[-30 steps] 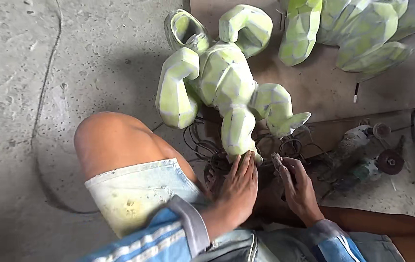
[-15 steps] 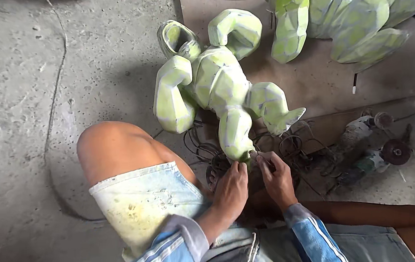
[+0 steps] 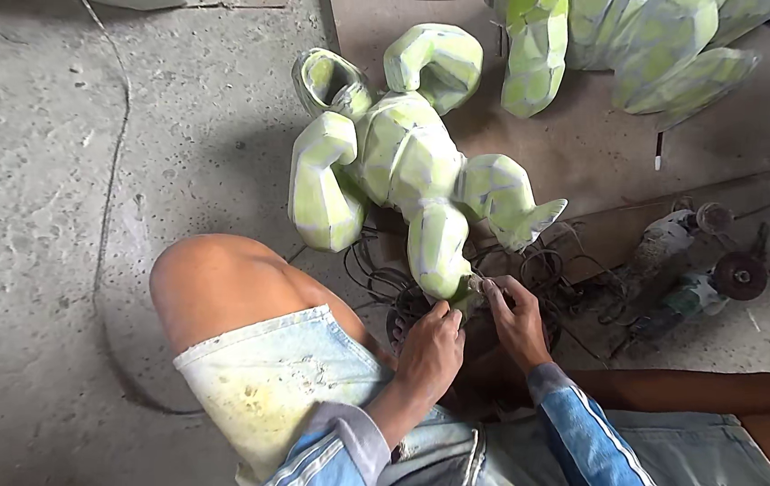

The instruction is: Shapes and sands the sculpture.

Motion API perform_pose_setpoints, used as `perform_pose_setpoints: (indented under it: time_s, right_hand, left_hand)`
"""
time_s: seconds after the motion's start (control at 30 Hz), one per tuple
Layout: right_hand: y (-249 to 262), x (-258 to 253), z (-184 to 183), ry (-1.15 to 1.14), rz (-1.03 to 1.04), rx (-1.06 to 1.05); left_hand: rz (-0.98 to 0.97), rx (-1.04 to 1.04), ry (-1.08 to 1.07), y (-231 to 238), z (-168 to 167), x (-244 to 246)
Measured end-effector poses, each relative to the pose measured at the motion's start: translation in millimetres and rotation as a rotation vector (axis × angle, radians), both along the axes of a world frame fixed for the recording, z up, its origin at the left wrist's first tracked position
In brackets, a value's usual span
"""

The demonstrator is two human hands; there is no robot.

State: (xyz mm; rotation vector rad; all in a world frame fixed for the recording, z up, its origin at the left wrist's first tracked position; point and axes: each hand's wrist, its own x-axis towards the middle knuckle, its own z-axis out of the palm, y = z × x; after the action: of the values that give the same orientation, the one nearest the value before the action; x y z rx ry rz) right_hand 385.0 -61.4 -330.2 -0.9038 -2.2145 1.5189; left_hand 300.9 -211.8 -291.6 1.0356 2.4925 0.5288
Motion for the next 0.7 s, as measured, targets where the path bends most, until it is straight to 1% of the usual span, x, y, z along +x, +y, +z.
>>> perform_pose_setpoints:
  time_s: [0.1,0.17,0.23,0.3,0.4,0.47,0.57,0.7]
  right_hand:
    - [-1,9,8,0.019,0.040,-0.008]
    - [1,9,4,0.029,0.058,0.015]
    - [7,1,-2,0.005,0.034,-0.028]
    - [5,2,2,-0.012,0.026,-0.063]
    - [-4,11,11,0.037,0.083,0.026]
    - [-1,8,6,0.042,0.066,0.079]
    - [5,0,1,-0.005,0.021,0.093]
    - [-11,6,11,0.022,0.091,0.098]
  left_hand:
    - [0.000,0.012,0.003,1,-3,-1]
    - [-0.001,0.008,-0.001,1,-3,-2]
    - [-0.001,0.005,-0.005,1,-2,-2]
    - [0.001,0.008,-0.008,-1,-3,0]
    - [0.000,0.003,-0.006,-1,-4,-2]
    - [-0.006,0.011,-0.004,-1,-4,-2]
    - [-0.006,0.037,-0.020,-1,-5,-1]
    - [0.016,0.088,0.010,-12,-2,-4]
